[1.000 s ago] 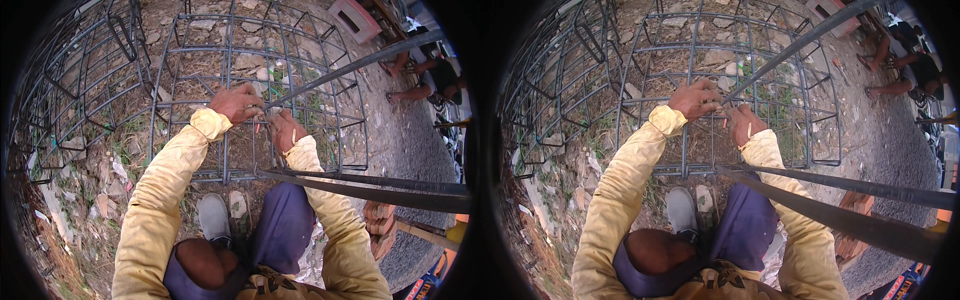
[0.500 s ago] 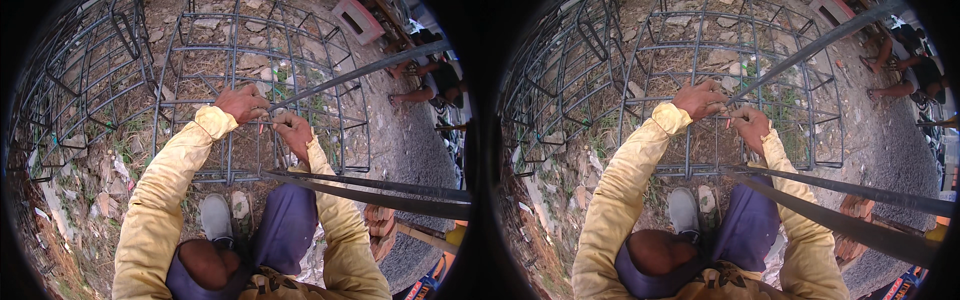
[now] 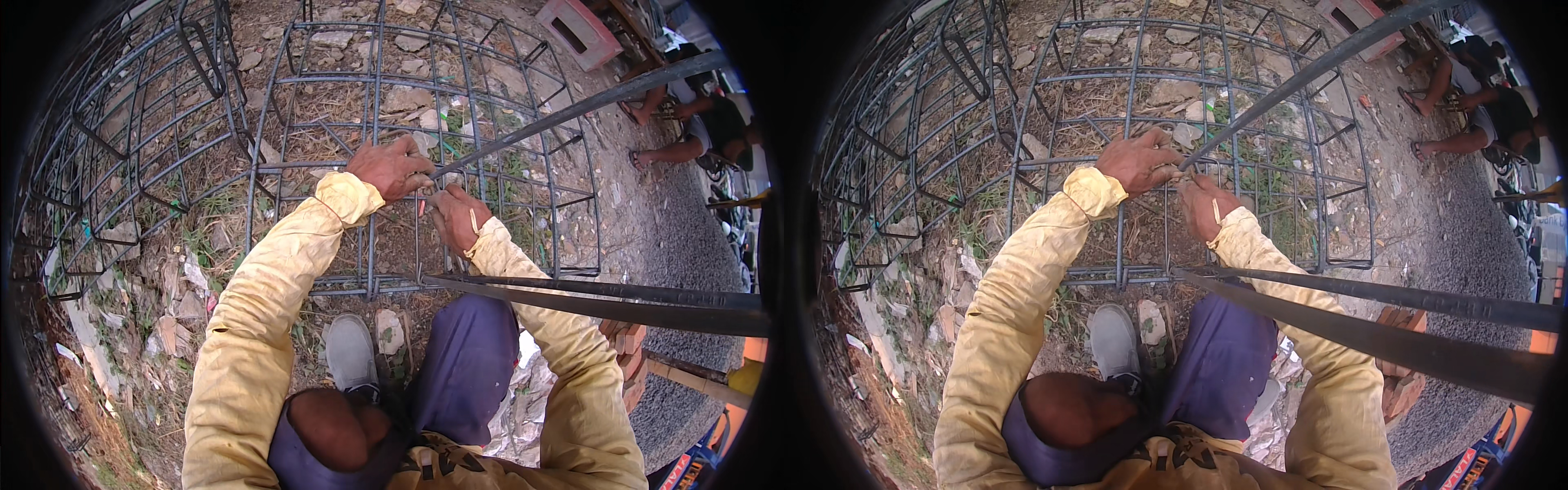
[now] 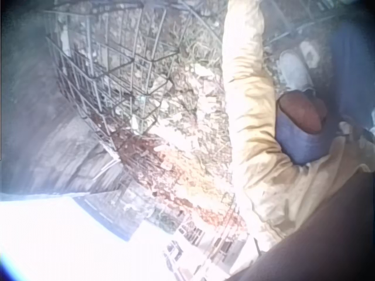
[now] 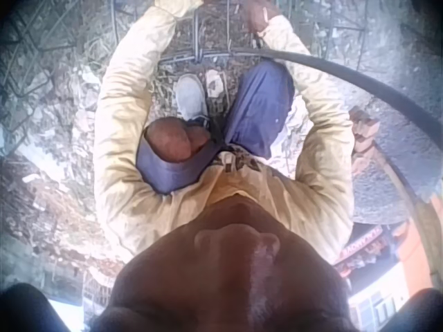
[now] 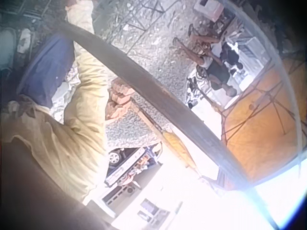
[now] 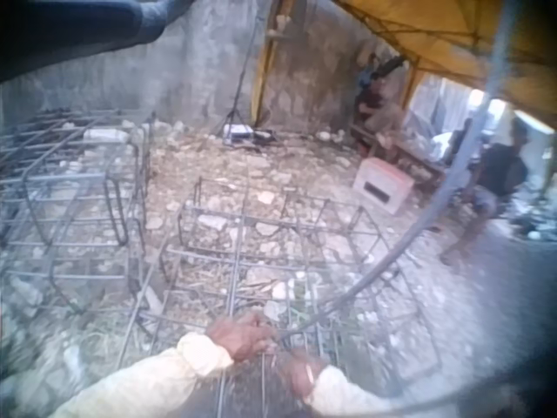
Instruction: The person assembles a metal frame structure by positioning and securing metal rods using pliers and wire. They repeatedly align the rods, wrap wire around the joints, and twist the wire to fasten the connections.
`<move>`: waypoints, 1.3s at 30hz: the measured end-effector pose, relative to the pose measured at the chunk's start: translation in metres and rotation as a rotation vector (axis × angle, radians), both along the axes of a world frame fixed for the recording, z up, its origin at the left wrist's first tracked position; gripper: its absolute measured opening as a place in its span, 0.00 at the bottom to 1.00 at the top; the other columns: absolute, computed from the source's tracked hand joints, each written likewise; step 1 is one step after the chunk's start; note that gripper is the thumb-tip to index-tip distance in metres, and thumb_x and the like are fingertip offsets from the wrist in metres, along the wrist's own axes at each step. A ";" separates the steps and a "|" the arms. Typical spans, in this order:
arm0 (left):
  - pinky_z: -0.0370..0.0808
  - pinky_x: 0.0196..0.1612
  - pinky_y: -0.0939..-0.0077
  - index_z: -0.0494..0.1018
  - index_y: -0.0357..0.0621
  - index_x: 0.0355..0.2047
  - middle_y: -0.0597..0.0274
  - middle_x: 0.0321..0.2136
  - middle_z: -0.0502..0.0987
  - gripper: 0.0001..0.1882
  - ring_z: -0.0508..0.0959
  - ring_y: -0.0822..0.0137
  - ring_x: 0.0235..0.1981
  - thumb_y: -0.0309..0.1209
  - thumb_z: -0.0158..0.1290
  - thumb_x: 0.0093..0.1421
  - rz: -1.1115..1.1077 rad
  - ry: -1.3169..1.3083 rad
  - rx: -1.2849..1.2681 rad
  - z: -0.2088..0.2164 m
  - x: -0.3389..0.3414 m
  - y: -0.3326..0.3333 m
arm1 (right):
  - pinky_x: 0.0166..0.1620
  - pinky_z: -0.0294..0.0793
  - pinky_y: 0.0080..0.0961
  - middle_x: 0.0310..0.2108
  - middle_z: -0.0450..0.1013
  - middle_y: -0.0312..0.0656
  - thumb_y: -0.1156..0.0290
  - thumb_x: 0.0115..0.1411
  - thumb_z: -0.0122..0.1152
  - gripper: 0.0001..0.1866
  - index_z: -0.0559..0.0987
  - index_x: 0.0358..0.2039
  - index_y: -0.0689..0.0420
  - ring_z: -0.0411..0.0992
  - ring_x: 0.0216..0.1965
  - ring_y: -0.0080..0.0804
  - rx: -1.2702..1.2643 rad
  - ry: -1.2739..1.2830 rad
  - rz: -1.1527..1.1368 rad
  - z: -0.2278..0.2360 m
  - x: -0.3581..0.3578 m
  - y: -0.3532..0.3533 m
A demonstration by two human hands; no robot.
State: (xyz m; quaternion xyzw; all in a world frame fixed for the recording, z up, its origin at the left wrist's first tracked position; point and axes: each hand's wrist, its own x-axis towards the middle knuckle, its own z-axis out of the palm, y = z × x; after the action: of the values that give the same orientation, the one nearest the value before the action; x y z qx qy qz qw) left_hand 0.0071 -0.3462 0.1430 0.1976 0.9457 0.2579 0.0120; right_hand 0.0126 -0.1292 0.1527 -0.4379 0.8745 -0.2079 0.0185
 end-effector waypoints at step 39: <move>0.74 0.44 0.55 0.76 0.62 0.49 0.60 0.48 0.72 0.18 0.77 0.51 0.44 0.49 0.51 0.62 -0.023 0.002 -0.004 0.006 0.002 0.001 | 0.42 0.74 0.28 0.34 0.78 0.45 0.68 0.61 0.61 0.15 0.79 0.43 0.65 0.76 0.35 0.32 -0.206 -0.414 -0.347 0.034 -0.011 0.019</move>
State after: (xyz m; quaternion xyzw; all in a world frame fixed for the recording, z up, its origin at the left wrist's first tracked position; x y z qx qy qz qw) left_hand 0.0095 -0.3451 0.1492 0.2086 0.9439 0.2556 0.0143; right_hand 0.0021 -0.1106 0.1868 -0.2294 0.8883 -0.3806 0.1159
